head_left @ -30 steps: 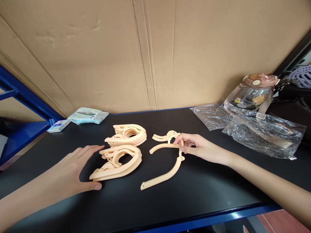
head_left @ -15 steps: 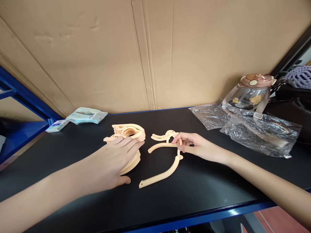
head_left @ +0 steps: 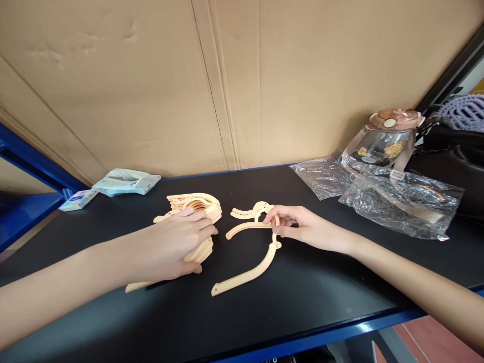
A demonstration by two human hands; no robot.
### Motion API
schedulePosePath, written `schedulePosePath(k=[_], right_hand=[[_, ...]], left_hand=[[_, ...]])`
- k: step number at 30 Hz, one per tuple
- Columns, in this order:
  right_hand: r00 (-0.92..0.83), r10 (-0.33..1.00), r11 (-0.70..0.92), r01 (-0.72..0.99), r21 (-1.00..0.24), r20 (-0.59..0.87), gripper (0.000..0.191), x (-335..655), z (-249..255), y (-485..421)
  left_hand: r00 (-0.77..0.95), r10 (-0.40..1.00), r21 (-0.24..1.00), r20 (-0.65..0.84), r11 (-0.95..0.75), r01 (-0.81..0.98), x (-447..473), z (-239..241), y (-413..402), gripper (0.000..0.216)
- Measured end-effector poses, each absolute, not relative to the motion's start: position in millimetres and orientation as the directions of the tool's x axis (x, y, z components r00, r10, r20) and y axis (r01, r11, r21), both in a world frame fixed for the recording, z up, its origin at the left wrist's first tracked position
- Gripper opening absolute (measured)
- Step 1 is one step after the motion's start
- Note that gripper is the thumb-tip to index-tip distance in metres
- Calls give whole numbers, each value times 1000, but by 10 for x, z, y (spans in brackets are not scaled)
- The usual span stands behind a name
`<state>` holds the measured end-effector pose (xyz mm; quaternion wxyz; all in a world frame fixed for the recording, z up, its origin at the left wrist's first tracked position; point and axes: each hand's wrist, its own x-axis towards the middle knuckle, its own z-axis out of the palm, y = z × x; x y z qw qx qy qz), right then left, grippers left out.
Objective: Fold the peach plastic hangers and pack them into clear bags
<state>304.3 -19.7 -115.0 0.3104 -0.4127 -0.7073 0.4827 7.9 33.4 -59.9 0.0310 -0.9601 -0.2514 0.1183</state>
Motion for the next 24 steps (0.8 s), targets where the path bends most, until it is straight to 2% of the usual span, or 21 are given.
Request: schedulePosePath(k=[4, 7, 11, 18, 24], right_hand=[[-469, 882, 206, 293, -934, 48, 18, 3046, -1156, -197], [-476, 878, 223, 308, -925, 53, 16, 3038, -1166, -191], [-484, 874, 234, 321, -918, 53, 14, 3032, -1167, -195], [-475, 879, 223, 323, -920, 46, 14, 3031, -1121, -214], [-484, 874, 224, 327, -918, 41, 11, 3014, -1091, -228]], left_hand=[[875, 479, -136, -72, -874, 467, 3, -589, 284, 71], [875, 484, -171, 1, -862, 477, -27, -561, 227, 73], [866, 498, -166, -36, -858, 487, -53, -560, 200, 67], [836, 533, -156, -130, -844, 514, -112, -721, 240, 42], [818, 566, -88, -108, -825, 559, -104, -634, 210, 66]])
